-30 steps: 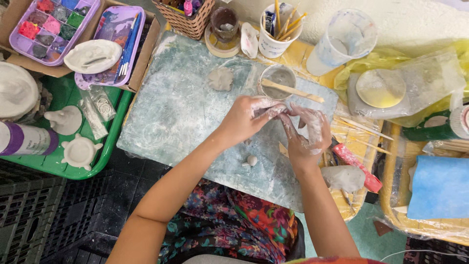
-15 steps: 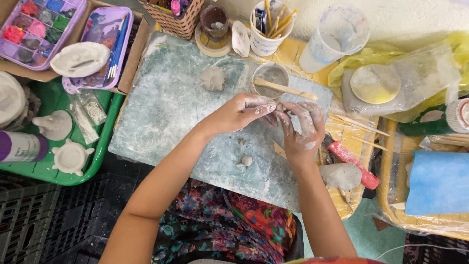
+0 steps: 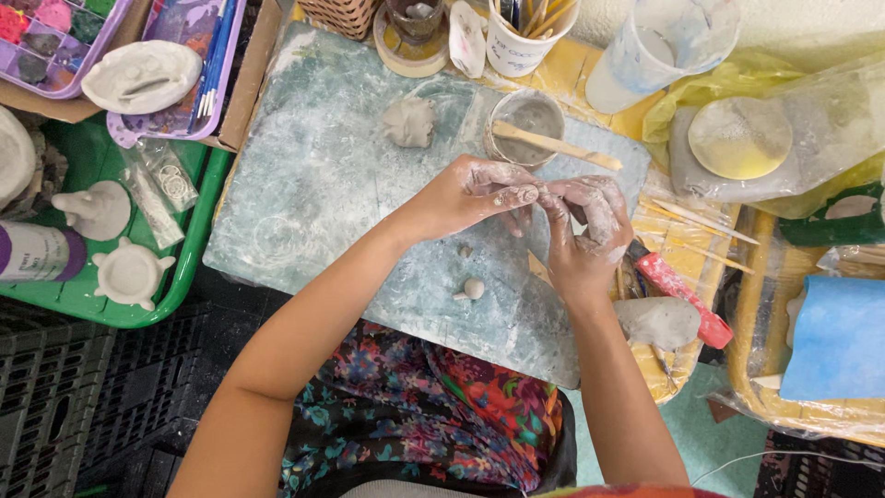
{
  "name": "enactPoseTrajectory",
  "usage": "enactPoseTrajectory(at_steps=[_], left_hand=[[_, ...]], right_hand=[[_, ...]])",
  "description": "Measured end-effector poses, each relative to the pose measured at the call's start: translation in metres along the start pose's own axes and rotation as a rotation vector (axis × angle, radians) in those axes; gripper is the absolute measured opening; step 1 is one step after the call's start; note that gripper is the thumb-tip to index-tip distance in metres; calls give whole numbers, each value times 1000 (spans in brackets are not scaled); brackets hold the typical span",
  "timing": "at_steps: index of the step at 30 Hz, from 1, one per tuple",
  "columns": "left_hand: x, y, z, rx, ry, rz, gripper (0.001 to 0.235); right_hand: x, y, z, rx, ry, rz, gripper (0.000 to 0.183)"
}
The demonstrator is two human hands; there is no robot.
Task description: The person shapes and molds pieces of clay by hand on a work surface, rolling them into small balls and attaching them to a larger form.
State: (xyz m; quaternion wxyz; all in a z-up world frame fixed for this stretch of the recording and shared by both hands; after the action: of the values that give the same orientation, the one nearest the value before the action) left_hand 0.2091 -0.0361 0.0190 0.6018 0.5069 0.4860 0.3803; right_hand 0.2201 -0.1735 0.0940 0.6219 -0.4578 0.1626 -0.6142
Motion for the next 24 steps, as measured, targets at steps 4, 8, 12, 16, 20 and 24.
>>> enactPoseTrajectory(at_steps=[4, 8, 12, 16, 20, 24], left_hand=[[3, 0, 1, -22, -24, -53, 35], [10, -5, 3, -17, 35, -45, 33], [23, -1, -2, 12, 142, 70, 30], [20, 21, -6, -76, 99, 71, 25], [21, 34, -11, -113, 99, 204, 22], [18, 46, -13, -220, 83, 381, 23]], right_hand=[[0, -3, -2, 24, 9, -24, 18], [-2, -10, -3, 116, 11, -233, 34], [-4, -6, -4, 81, 0, -200, 40], [-5, -4, -3, 53, -19, -212, 42], [-9, -14, -2, 142, -45, -252, 43], [-11, -15, 0, 149, -90, -172, 37]])
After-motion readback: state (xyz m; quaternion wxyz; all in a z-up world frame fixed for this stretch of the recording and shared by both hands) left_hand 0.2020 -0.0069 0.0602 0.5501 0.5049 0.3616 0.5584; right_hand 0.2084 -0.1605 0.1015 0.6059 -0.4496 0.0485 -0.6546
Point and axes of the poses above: each hand's wrist, its own z-axis towards the middle knuckle, its own x-axis out of the back of the hand, y = z × x, the point moved 10 cm from there along z, towards the middle knuckle, and after that the axes turned 5 degrees about z, right-handed, at the moved point
